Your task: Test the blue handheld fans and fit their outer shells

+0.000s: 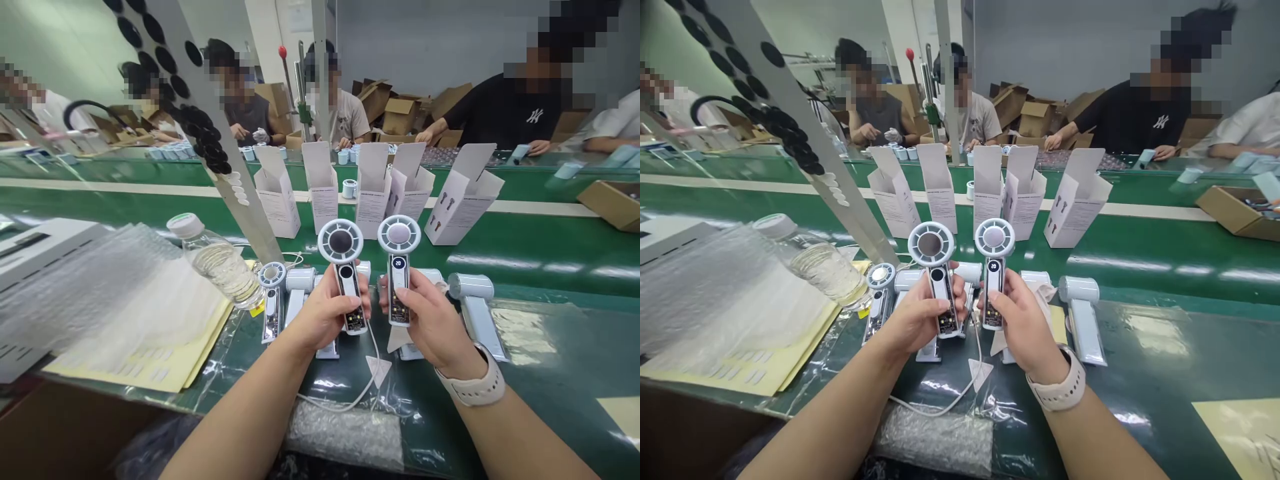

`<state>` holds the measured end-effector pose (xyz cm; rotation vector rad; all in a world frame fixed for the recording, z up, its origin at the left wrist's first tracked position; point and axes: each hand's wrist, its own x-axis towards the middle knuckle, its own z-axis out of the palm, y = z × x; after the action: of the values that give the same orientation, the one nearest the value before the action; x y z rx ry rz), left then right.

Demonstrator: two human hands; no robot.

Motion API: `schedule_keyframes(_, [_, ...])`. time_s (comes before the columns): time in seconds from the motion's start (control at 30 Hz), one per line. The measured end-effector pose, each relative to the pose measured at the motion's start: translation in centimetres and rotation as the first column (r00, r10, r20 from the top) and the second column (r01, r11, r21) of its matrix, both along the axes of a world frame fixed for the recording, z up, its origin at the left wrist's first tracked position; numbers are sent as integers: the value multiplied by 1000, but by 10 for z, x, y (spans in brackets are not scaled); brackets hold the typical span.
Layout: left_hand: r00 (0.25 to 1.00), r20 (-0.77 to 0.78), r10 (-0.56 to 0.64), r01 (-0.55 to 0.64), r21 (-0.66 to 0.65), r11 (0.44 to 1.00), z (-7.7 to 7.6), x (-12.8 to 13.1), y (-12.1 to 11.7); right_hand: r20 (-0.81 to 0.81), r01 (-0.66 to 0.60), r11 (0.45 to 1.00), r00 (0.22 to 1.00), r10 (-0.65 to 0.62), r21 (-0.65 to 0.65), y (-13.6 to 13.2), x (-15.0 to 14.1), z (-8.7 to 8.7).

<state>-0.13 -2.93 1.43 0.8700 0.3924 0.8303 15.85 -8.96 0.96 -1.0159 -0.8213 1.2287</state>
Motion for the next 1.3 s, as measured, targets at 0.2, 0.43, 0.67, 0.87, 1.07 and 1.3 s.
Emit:
schedule_keyframes(0.2, [999, -37, -8, 10, 48, 999, 0, 1, -1, 57, -75, 988, 996, 68, 136, -16, 3, 15])
schedule_keyframes(0.43, [1000, 3, -4, 4, 30, 1000, -4, 2, 1, 2, -47, 997, 999, 46, 58, -19, 8, 1])
schedule_keyframes(0.67, [1000, -15, -15, 15, 22, 1000, -6, 3, 0, -28, -74, 994, 997, 77, 79, -15, -2, -5])
schedule_keyframes(0.87, [997, -59, -40, 45, 86, 995, -6, 5, -2, -43, -105, 988, 993, 111, 111, -15, -2, -4])
schedule_keyframes(1.07, [990, -95, 107, -105, 29, 994, -7, 9, 0, -15, -48, 997, 999, 49, 56, -12, -3, -13])
schedule_keyframes(1.3, [997, -46, 55, -49, 110, 993, -4, 6, 1, 60, -138, 989, 989, 135, 58, -18, 1, -8])
